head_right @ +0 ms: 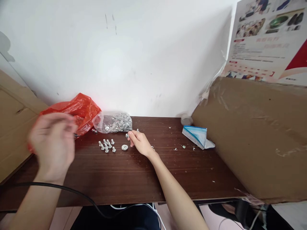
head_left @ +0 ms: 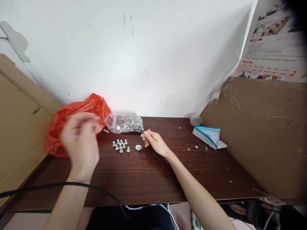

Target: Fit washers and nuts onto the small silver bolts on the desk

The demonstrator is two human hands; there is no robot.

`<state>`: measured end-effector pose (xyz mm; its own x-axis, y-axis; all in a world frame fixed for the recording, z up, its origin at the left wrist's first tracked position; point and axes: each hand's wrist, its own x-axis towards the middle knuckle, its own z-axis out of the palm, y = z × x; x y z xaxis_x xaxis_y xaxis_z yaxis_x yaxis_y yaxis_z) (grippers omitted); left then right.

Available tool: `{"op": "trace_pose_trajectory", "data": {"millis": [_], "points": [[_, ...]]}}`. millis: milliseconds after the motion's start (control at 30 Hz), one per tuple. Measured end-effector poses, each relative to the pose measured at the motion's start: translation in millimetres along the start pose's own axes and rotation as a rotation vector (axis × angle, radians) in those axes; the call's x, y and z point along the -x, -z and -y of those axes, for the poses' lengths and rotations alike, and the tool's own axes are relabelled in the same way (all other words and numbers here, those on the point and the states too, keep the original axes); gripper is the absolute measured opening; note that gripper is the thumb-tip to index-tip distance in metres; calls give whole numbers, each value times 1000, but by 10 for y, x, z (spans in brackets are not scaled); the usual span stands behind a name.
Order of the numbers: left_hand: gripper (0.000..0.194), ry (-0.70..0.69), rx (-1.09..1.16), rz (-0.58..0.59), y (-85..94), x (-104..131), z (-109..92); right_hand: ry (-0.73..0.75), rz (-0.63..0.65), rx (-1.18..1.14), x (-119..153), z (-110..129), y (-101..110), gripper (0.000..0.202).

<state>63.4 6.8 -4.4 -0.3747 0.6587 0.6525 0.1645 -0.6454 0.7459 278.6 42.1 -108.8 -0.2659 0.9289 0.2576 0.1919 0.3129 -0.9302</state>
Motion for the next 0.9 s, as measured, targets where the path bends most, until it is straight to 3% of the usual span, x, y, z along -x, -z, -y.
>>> {"op": "trace_pose_trajectory", "data": {"millis": [133, 233, 333, 400, 700, 900], "points": [[15, 153, -191, 577, -336, 90, 336, 24, -68, -59, -20, -22, -1, 42], [20, 244, -195, 754, -521, 226, 688, 31, -85, -113, -37, -45, 3, 39], [28, 347, -86, 777, -557, 340, 951, 1, -64, -197, -56, -70, -11, 37], [29, 371, -18, 749, -530, 375, 1015, -15, -61, -229, -63, -78, -31, 38], [32, 493, 104, 646, -471, 437, 913, 63, -181, -209, -40, -74, -74, 29], [27, 508, 143, 647, -446, 441, 912, 140, -206, -26, -8, -20, -52, 23]]}}
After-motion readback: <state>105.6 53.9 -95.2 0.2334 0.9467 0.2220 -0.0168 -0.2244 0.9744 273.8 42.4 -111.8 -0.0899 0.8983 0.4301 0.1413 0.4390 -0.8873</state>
